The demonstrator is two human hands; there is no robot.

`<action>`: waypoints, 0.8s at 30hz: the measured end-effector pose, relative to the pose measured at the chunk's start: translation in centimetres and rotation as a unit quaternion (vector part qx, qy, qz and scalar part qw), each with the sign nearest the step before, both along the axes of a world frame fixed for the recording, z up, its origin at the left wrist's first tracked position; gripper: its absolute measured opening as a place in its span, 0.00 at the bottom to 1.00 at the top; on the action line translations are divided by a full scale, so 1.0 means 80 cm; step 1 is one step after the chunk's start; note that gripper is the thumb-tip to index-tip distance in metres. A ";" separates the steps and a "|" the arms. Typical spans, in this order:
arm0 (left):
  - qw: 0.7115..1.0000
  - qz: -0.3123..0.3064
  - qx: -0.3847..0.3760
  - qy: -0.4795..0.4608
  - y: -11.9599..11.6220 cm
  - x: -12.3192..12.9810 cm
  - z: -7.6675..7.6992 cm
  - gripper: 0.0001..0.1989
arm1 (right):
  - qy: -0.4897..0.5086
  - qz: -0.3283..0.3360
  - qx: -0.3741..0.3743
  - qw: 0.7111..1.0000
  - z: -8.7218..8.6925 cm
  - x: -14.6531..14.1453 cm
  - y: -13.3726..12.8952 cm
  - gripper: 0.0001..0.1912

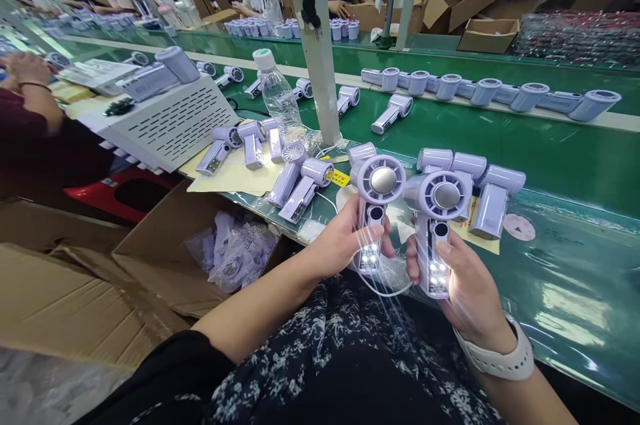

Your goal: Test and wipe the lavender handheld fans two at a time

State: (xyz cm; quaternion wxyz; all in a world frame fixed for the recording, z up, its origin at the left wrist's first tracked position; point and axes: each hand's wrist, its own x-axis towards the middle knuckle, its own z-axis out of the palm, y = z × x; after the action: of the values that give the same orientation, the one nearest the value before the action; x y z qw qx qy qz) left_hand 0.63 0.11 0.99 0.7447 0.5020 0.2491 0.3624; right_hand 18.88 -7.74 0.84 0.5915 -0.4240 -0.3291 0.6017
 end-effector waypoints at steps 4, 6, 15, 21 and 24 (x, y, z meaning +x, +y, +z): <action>0.998 0.039 -0.021 0.043 -0.001 0.001 0.002 0.35 | 0.082 0.030 -0.024 0.996 -0.002 0.002 0.001 0.18; 0.997 0.046 -0.027 0.048 -0.004 0.001 0.005 0.34 | 0.099 0.019 -0.038 0.994 -0.002 0.002 0.000 0.23; 0.999 -0.023 -0.035 -0.021 -0.026 -0.012 0.046 0.21 | 0.127 0.011 0.003 0.992 0.034 -0.001 -0.015 0.14; 0.993 -0.049 -0.082 -0.062 -0.019 -0.002 0.045 0.29 | 0.161 0.014 0.004 0.987 0.045 -0.005 -0.004 0.14; 0.983 -0.093 -0.147 -0.063 -0.016 0.004 0.039 0.28 | 0.167 0.021 -0.016 0.986 0.044 -0.012 0.001 0.16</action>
State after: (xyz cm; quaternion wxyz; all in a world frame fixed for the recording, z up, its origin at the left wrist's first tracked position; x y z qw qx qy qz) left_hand 0.93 -1.17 4.13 0.8550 0.3843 0.2047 0.2818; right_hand 17.95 -7.67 4.36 0.6188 -0.3196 -0.2246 0.6815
